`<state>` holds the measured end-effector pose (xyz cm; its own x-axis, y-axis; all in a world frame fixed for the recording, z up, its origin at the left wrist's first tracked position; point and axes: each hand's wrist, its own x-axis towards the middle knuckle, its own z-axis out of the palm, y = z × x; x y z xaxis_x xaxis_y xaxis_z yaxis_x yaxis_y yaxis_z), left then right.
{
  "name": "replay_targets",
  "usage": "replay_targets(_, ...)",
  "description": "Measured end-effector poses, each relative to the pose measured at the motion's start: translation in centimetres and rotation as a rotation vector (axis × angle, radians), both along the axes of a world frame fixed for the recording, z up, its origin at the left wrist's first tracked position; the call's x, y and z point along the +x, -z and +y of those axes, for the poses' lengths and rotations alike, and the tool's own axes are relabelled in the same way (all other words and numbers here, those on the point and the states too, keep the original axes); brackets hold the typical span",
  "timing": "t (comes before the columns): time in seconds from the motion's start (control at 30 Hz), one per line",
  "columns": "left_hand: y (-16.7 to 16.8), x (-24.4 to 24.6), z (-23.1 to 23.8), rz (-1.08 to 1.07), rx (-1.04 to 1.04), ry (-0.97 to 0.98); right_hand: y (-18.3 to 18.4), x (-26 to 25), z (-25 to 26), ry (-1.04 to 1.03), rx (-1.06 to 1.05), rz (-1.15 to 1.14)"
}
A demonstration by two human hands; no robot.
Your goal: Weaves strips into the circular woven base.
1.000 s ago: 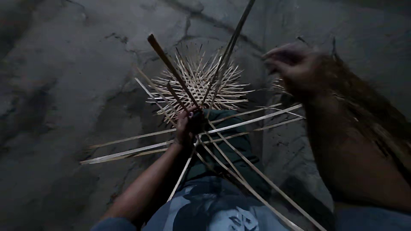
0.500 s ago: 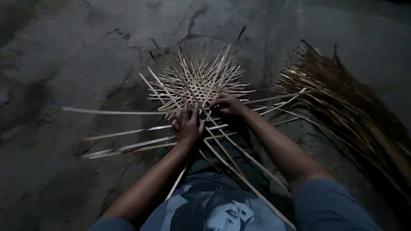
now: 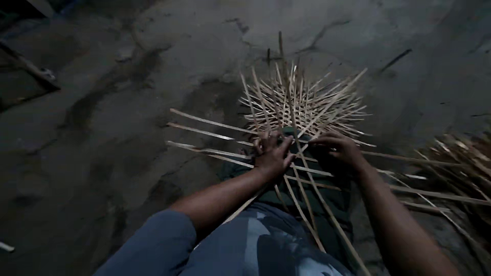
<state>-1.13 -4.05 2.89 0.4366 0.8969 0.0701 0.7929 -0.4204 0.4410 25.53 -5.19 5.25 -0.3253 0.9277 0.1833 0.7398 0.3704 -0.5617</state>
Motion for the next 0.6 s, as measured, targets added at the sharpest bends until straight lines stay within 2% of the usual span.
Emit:
replay_targets(0.37, 0.7, -0.1, 0.3, -0.028, -0.025, 0.021, 1.7, 0.2, -0.3, 0.082, -0.034, 0.031)
replay_targets(0.47, 0.7, 0.0, 0.3, -0.027, -0.007, 0.022, 1.8, -0.5, -1.0, 0.15, -0.055, 0.055)
replay_targets(0.6, 1.3, 0.2, 0.3, -0.013, 0.053, 0.02, 2.8, -0.2, -1.3, 0.13, -0.014, 0.11)
